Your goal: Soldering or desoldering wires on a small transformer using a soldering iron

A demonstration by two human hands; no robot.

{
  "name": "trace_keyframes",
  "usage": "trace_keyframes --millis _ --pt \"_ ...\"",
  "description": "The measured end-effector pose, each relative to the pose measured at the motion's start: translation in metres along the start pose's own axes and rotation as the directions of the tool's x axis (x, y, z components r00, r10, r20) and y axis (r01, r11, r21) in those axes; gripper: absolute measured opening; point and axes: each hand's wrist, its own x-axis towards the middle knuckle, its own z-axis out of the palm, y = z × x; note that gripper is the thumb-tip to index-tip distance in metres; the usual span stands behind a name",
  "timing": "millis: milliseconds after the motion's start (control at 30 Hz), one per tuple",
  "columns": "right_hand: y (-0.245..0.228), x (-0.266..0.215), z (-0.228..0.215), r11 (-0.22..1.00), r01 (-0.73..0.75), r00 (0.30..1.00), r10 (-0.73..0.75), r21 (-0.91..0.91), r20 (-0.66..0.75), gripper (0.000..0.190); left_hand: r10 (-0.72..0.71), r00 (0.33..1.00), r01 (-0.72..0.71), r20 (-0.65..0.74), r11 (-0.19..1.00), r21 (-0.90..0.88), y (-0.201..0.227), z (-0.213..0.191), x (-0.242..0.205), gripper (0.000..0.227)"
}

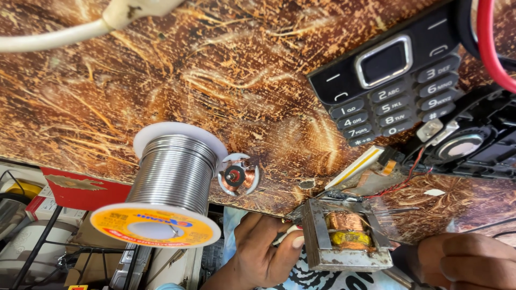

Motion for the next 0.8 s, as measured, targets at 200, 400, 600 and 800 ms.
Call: trace_keyframes --millis 200,400,600,800 --pt "-0.08 0.006 0.026 0.988 0.146 0.989 -0.145 -0.044 0.039 0.012 0.005 1.0 -0.005 -0.011 1.0 0.001 0.0 0.001 0.0 0.034" --pt "0.065 0.062 0.044 0.041 0.275 0.959 -0.08 0.961 -0.271 0.011 -0.019 1.0 0.019 -0.001 1.0 0.005 -0.002 0.001 -0.004 0.035" --pt "0.021 0.038 0.014 -0.847 0.271 0.583 0.522 -0.457 -0.623 0.021 0.022 1.0 -0.021 -0.011 1.0 0.021 0.005 -0.001 0.005 0.034" --pt "0.072 0.002 -0.031 -0.146 0.194 0.968 0.191 -0.97 0.165 0.041 0.011 1.0 -0.011 0.022 1.0 0.029 0.012 -0.006 0.011 0.033"
